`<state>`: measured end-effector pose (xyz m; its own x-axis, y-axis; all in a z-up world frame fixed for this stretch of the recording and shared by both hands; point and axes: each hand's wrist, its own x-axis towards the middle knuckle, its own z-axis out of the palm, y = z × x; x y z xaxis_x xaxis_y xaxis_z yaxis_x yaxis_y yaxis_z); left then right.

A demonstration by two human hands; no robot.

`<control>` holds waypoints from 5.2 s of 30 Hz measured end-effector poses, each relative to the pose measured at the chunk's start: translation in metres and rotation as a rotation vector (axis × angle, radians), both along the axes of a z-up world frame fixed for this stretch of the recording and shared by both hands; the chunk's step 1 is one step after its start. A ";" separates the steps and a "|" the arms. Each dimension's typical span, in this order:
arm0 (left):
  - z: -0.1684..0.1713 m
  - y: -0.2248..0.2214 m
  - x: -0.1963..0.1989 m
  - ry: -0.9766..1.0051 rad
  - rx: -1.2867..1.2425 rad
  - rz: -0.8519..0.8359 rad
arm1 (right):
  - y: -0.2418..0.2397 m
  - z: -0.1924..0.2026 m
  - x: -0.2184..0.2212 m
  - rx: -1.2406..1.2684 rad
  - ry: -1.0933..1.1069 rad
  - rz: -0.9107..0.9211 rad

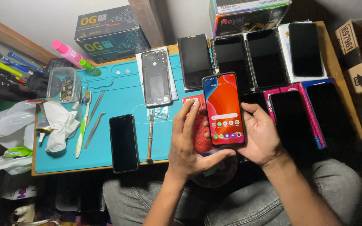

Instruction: The person handles a blue smartphone, turning it over to inspect the back and sides. They power on the device, swipe the screen, and then use a prying tool to separate the back cover from the frame, revealing the internal components.

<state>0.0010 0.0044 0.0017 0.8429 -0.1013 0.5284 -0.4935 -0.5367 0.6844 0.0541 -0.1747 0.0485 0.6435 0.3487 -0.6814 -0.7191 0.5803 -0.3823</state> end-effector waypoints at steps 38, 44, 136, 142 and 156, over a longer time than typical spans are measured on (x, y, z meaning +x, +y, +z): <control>-0.013 0.002 0.004 0.012 -0.225 0.017 | -0.021 -0.035 -0.007 -0.071 -0.453 0.068; -0.006 0.005 0.000 0.013 -0.213 -0.026 | -0.024 -0.030 -0.006 0.231 -0.557 0.152; 0.070 -0.005 -0.043 0.394 -0.938 0.105 | 0.066 0.016 -0.035 -0.116 -0.598 -0.286; 0.079 0.010 -0.038 0.392 -0.693 0.042 | 0.064 0.008 -0.020 -0.245 -0.372 -0.273; 0.071 0.010 0.000 0.749 -0.697 0.044 | 0.042 0.004 -0.001 -0.453 -0.563 -0.148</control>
